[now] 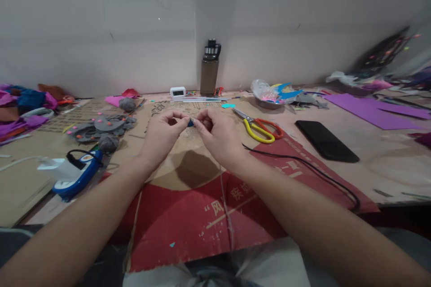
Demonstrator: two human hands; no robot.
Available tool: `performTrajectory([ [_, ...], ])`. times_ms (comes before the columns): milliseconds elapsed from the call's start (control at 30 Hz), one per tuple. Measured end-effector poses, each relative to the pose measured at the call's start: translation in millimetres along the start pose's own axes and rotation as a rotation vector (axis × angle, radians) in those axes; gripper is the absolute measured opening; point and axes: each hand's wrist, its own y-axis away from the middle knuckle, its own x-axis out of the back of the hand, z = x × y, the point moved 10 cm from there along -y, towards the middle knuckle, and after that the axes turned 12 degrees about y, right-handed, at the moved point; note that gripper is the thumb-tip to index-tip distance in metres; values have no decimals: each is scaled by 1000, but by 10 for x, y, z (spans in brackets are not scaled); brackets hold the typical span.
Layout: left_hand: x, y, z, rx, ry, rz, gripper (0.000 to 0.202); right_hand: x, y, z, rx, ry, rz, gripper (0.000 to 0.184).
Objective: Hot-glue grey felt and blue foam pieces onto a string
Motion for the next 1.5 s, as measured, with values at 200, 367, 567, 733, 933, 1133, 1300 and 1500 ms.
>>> performTrajectory([
  [200, -85, 14, -65, 44, 181, -14, 14, -78, 3, 73, -83, -97, -34, 18],
  [367, -109, 24, -78, 54, 248, -17, 13, -98, 2, 99, -117, -116, -39, 17],
  [567, -148, 40, -103, 54, 313, -42, 10, -150, 4, 185, -222, -178, -61, 16],
  [733, -164, 50, -107, 70, 355, -30, 10, -179, 12, 226, -284, -207, -70, 17],
  [933, -176, 47, -119, 81, 366, -42, 10, -166, 2, 222, -283, -216, -59, 16],
  [1133, -200, 47, -126, 122, 405, -72, 11, -146, 11, 220, -274, -213, -42, 16],
  [1300, -244, 55, -121, 155, 449, -116, 12, -181, 0, 244, -271, -290, -75, 14],
  [1500, -280, 29, -194, 266, 459, -204, 16, -201, -30, 354, -305, -295, -107, 14],
])
